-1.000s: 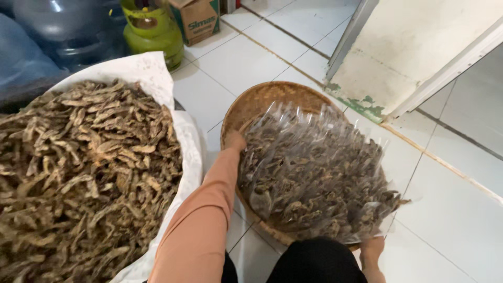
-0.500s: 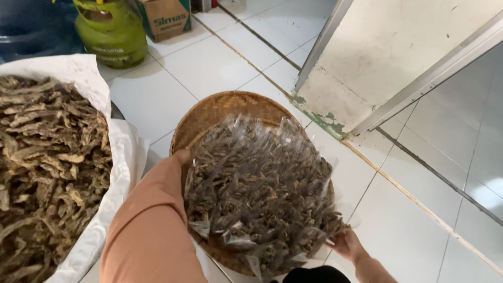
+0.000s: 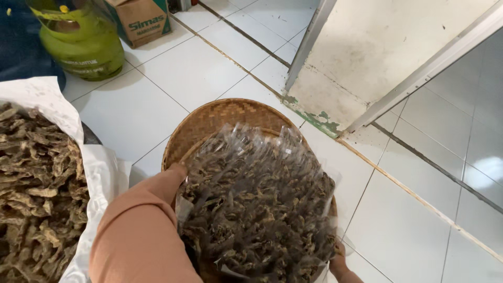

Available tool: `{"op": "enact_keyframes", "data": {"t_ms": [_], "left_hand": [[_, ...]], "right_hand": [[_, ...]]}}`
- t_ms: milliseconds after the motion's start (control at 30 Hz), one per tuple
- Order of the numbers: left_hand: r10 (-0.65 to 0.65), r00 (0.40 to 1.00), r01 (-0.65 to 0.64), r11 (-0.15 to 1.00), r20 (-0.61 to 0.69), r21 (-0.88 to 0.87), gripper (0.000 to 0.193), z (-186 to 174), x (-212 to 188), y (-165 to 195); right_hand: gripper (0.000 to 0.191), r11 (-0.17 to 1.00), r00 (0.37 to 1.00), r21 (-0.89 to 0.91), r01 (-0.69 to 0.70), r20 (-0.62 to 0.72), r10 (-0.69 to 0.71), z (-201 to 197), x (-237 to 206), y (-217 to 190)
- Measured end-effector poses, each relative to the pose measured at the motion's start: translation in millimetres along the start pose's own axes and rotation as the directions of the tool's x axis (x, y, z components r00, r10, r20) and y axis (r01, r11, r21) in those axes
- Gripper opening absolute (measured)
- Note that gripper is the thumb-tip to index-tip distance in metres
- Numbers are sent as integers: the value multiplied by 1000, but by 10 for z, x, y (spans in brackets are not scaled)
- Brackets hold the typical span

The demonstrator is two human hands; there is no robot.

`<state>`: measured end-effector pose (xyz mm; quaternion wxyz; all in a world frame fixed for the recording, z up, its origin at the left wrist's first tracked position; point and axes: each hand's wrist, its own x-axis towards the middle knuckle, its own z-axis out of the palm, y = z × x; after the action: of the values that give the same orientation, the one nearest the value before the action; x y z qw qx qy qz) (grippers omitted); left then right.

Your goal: The person sits on the floor with a large basin of dried goods on their lap and fills small clear plastic bags by hand, pressing the items in and sealing each bag. Filled bags are placed into a woven basket, and the person reaches to arrange filled bags in the basket before resuming filling.

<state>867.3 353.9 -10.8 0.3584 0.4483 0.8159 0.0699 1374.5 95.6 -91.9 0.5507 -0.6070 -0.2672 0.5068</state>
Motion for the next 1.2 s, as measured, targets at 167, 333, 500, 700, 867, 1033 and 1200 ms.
{"op": "enact_keyframes", "data": {"t_ms": [167, 333, 500, 700, 867, 1033, 1200], "left_hand": [[-77, 993, 89, 987, 92, -137, 60, 383, -38, 34], [-29, 992, 65, 950, 119, -305, 55, 815, -134, -13], [86, 994, -49, 905, 67, -423, 51, 1090, -196, -40], [161, 986, -162, 881, -41, -444, 51, 1017, -114, 100], [219, 968, -252, 842, -126, -476, 45, 448, 168, 361], [99, 990, -138, 777, -97, -615, 47, -367, 767, 582], [189, 888, -320, 908, -420, -268, 55, -1273, 1452, 583]], "right_hand": [[34, 989, 986, -121, -86, -152, 67, -264, -82, 94], [29, 957, 975, -270, -109, -217, 50, -481, -88, 42], [25, 818, 972, -568, -88, -227, -53, -708, 292, -305], [21, 273, 955, -961, 43, -40, -293, -1043, 387, -396], [17, -101, 867, -976, 195, 220, -448, -1358, 676, -789], [13, 94, 719, -861, 500, 352, -600, -539, 1485, -964], [16, 647, 851, -577, 498, 182, -493, 909, 2273, -1193]]}}
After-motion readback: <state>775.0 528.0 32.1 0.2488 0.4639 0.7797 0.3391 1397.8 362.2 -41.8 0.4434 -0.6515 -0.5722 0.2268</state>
